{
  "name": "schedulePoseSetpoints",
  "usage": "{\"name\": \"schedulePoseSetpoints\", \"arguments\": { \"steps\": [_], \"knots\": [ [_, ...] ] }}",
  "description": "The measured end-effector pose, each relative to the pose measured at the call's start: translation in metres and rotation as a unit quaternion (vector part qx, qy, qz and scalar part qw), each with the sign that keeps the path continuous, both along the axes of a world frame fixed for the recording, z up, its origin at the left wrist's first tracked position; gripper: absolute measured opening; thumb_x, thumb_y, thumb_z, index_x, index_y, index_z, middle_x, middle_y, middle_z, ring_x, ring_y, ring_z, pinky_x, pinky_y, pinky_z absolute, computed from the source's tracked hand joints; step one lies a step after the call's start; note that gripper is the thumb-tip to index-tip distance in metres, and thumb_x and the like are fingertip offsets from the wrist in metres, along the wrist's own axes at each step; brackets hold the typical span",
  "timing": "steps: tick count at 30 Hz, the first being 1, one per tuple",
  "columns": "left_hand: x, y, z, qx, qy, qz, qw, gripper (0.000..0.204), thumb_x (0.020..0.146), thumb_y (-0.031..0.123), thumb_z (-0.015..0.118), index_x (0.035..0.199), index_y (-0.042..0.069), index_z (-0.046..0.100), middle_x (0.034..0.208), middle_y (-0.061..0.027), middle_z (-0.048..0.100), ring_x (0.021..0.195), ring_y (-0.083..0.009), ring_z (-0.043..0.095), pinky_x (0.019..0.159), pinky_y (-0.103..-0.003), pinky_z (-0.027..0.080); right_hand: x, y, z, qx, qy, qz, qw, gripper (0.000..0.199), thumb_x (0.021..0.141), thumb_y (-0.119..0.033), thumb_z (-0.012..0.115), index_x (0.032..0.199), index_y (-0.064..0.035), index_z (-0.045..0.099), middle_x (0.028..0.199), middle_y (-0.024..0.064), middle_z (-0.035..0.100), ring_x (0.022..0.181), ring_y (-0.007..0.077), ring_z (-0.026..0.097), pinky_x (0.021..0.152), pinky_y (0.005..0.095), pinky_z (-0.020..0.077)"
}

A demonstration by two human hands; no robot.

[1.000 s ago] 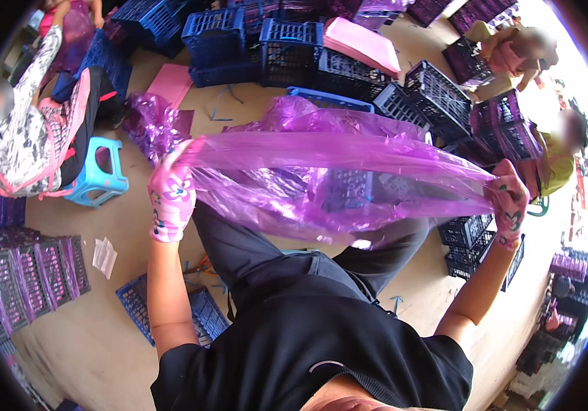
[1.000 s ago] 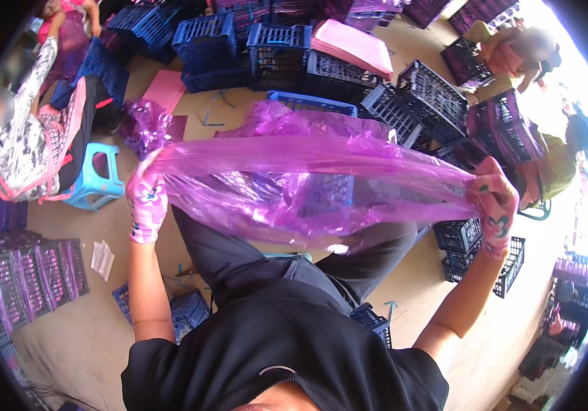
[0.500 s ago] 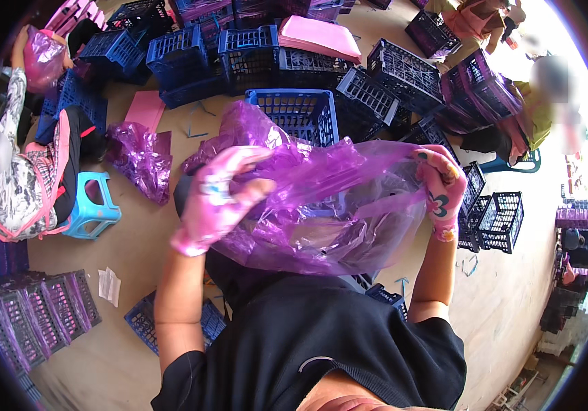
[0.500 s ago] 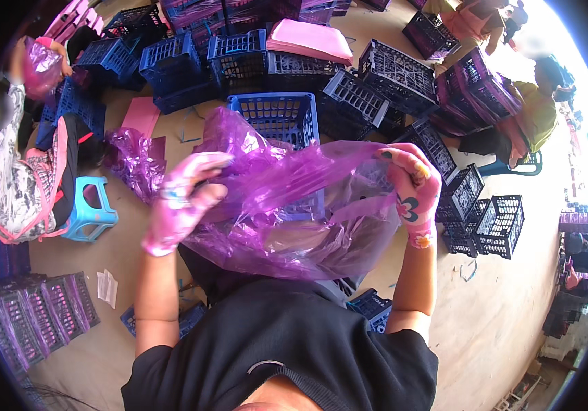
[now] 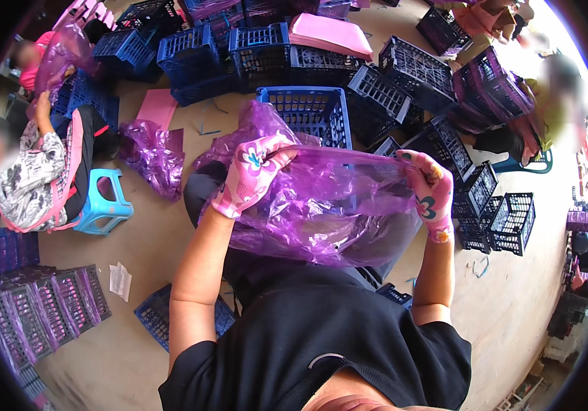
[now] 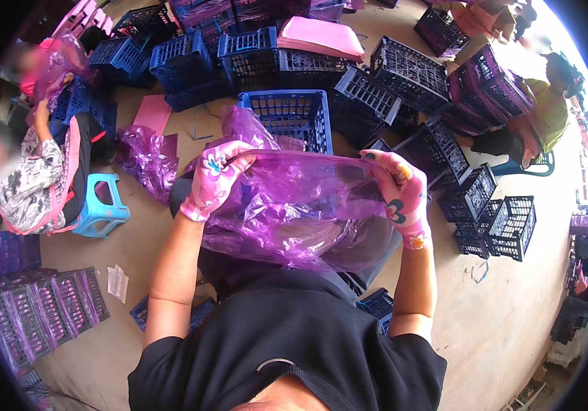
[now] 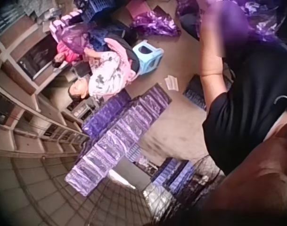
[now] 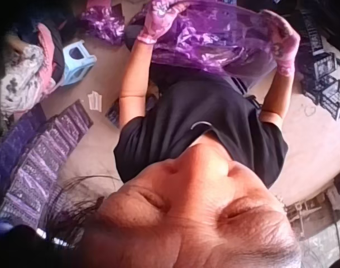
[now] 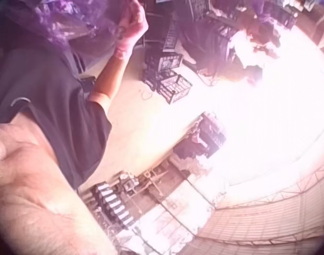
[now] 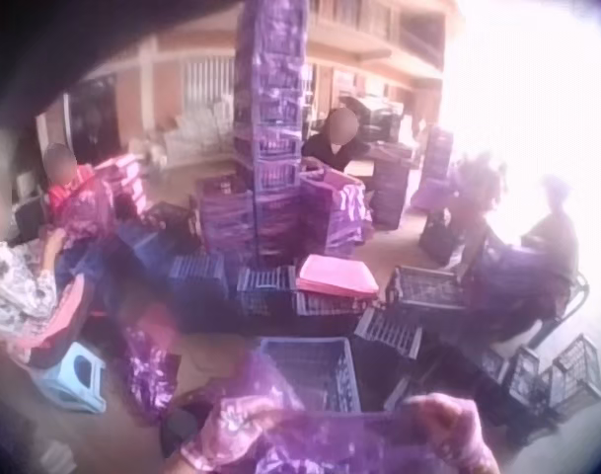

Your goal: The person ties blue plastic crates together using green plastic ties and scissors. They then sit on a small stool, place a purple plastic bag inside a crate, and arrange the bag to fit the crate's shape.

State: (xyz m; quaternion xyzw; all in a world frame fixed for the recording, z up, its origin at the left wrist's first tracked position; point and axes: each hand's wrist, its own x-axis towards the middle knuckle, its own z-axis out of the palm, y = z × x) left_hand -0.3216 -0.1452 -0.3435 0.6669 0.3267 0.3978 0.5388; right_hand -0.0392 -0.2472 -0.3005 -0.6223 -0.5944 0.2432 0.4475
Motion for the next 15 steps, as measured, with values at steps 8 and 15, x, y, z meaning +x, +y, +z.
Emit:
{"name": "schedulePoseSetpoints", "arguments": {
  "steps": [8, 15],
  "knots": [
    [-0.045, 0.007, 0.001, -0.015, 0.016, 0.096, 0.995, 0.020, 0.093, 0.019, 0.057, 0.083, 0.003, 0.061, 0.073, 0.0036, 0.057, 0.064, -0.0032, 0.047, 0.058, -0.019, 0.037, 0.013, 0.011, -0.007, -0.057, 0.101, -0.030, 0.993, 0.023, 0.087, 0.005, 0.053, 0.106, 0.0003, 0.065, 0.077, -0.0018, 0.060, 0.064, 0.0035, 0.050, 0.057, 0.0168, 0.0395],
    [-0.060, 0.010, 0.004, -0.030, -0.047, -0.033, 0.998, 0.051, 0.081, 0.031, 0.071, 0.119, 0.002, 0.053, 0.086, 0.0032, 0.058, 0.069, -0.0019, 0.048, 0.064, -0.016, 0.039, 0.032, 0.012, -0.020, -0.086, 0.247, -0.029, 0.965, 0.016, 0.090, -0.012, 0.053, 0.100, -0.0006, 0.059, 0.072, -0.0026, 0.054, 0.062, 0.0032, 0.045, 0.056, 0.0180, 0.0343]
  ]
}}
